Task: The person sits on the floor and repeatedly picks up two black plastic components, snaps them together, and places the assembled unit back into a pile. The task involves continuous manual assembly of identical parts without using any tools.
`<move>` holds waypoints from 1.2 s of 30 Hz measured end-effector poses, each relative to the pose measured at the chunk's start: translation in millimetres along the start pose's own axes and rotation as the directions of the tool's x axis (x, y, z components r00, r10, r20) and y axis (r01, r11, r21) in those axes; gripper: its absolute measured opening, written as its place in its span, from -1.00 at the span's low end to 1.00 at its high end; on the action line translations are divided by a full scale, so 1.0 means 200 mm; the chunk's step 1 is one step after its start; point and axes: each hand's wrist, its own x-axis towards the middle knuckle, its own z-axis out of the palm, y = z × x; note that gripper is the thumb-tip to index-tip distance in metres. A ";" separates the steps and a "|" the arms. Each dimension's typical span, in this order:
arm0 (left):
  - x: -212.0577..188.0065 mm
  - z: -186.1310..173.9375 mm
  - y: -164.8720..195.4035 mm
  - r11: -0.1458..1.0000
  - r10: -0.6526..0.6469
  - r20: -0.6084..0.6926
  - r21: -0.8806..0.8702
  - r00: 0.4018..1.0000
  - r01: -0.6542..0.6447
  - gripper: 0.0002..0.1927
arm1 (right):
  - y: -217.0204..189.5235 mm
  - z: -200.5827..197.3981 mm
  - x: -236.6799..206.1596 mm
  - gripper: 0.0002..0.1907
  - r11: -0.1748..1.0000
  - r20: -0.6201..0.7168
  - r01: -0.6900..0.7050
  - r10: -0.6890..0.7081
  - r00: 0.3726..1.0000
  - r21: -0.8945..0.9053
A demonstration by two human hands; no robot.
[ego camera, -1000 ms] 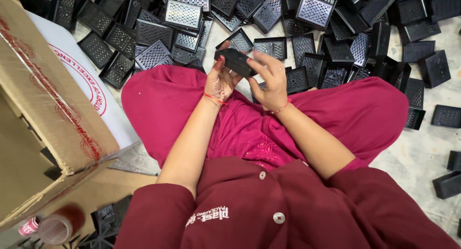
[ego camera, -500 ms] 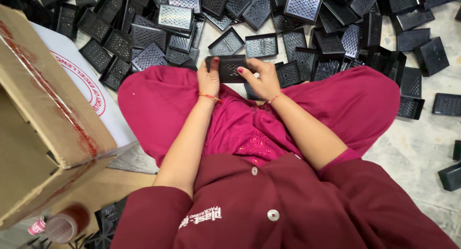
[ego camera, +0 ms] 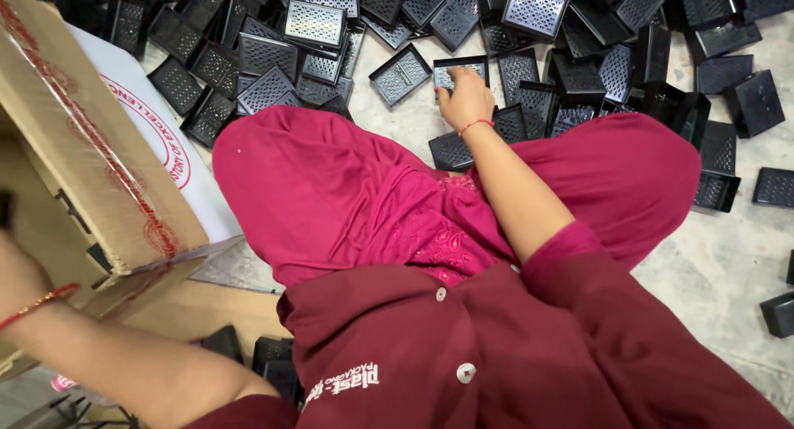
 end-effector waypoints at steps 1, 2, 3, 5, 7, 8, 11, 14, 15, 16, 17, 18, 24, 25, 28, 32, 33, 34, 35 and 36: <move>-0.01 0.01 -0.01 0.997 -0.012 0.019 0.074 1.000 0.011 -0.51 | 0.01 0.01 0.00 -0.62 0.999 0.063 -0.025 0.027 0.998 -0.030; -0.04 0.00 0.00 0.993 0.010 -0.003 0.119 1.000 -0.010 -0.46 | 0.02 0.01 -0.01 -0.62 0.997 0.125 -0.048 0.056 0.991 -0.061; -0.08 0.00 0.04 0.990 0.070 -0.052 0.122 0.996 -0.063 -0.41 | 0.02 0.01 -0.01 -0.61 0.993 0.182 -0.068 0.084 0.980 -0.094; -0.18 -0.04 0.19 0.976 0.209 -0.189 0.104 0.960 -0.192 -0.45 | 0.02 0.00 -0.02 -0.64 0.991 0.211 -0.067 0.091 0.973 -0.116; -0.34 -0.09 0.40 0.764 0.471 -0.327 -0.312 0.819 -0.564 -0.61 | 0.02 -0.01 -0.02 -0.70 0.990 0.213 -0.051 0.078 0.974 -0.128; -0.42 -0.09 0.53 0.655 0.477 -0.248 -0.539 0.843 -0.530 -0.67 | 0.02 -0.01 -0.02 -0.75 0.991 0.204 -0.035 0.061 0.977 -0.127; -0.66 -0.05 0.95 0.396 0.705 -0.106 -0.762 0.702 -0.513 -0.63 | -0.03 -0.03 -0.02 -0.82 0.997 0.057 -0.043 0.046 0.997 -0.057; -0.83 0.23 1.43 0.185 0.827 0.216 -0.976 0.519 0.113 -0.50 | -0.10 -0.10 -0.05 -0.88 0.975 -0.077 0.044 -0.028 0.997 0.219; -0.90 0.34 1.56 0.171 0.810 0.281 -0.953 0.515 0.251 -0.42 | -0.12 -0.13 -0.08 -0.90 0.938 -0.110 0.094 -0.060 0.992 0.333; -0.94 0.45 1.64 0.202 0.769 0.458 -0.836 0.446 0.510 -0.32 | -0.15 -0.16 -0.11 -0.92 0.892 -0.112 0.187 -0.154 0.982 0.411; -0.97 0.55 1.68 0.216 0.724 0.607 -0.651 0.328 0.728 -0.21 | -0.19 -0.18 -0.15 -0.90 0.832 -0.120 0.271 -0.244 0.962 0.485; -0.99 0.64 1.70 0.202 0.709 0.661 -0.524 0.246 0.827 -0.20 | -0.22 -0.21 -0.19 -0.86 0.758 -0.133 0.347 -0.330 0.934 0.553; -1.10 1.04 1.69 0.069 0.802 0.577 -0.344 0.153 0.936 -0.28 | -0.41 -0.28 -0.27 -0.83 0.672 0.018 0.554 -0.643 0.765 0.491; -1.11 1.08 1.70 0.064 0.783 0.608 -0.289 0.131 0.955 -0.30 | -0.42 -0.29 -0.24 -0.82 0.681 0.023 0.550 -0.638 0.770 0.483; -1.10 1.17 1.75 -0.018 0.665 0.687 -0.377 0.293 0.926 -0.31 | -0.44 -0.28 -0.12 -0.74 0.740 0.002 0.477 -0.543 0.840 0.475; -1.10 1.21 1.82 -0.017 0.543 0.719 -0.507 0.434 0.862 -0.24 | -0.44 -0.17 0.19 -0.54 0.844 -0.005 0.490 -0.501 0.865 0.220; -1.10 1.21 1.83 0.010 0.560 0.737 -0.464 0.380 0.886 -0.18 | -0.44 -0.14 0.28 -0.43 0.860 0.057 0.484 -0.497 0.866 0.160; -1.11 1.21 1.84 0.039 0.576 0.750 -0.423 0.325 0.906 -0.12 | -0.46 -0.10 0.37 -0.36 0.849 0.093 0.520 -0.528 0.844 0.091; -1.11 1.21 1.84 0.069 0.590 0.761 -0.381 0.270 0.922 -0.06 | -0.48 -0.07 0.45 -0.28 0.831 0.130 0.556 -0.554 0.822 0.023; -1.11 1.21 1.85 0.049 0.626 0.740 -0.352 0.246 0.935 -0.07 | -0.50 -0.04 0.53 -0.21 0.806 0.168 0.590 -0.577 0.799 -0.042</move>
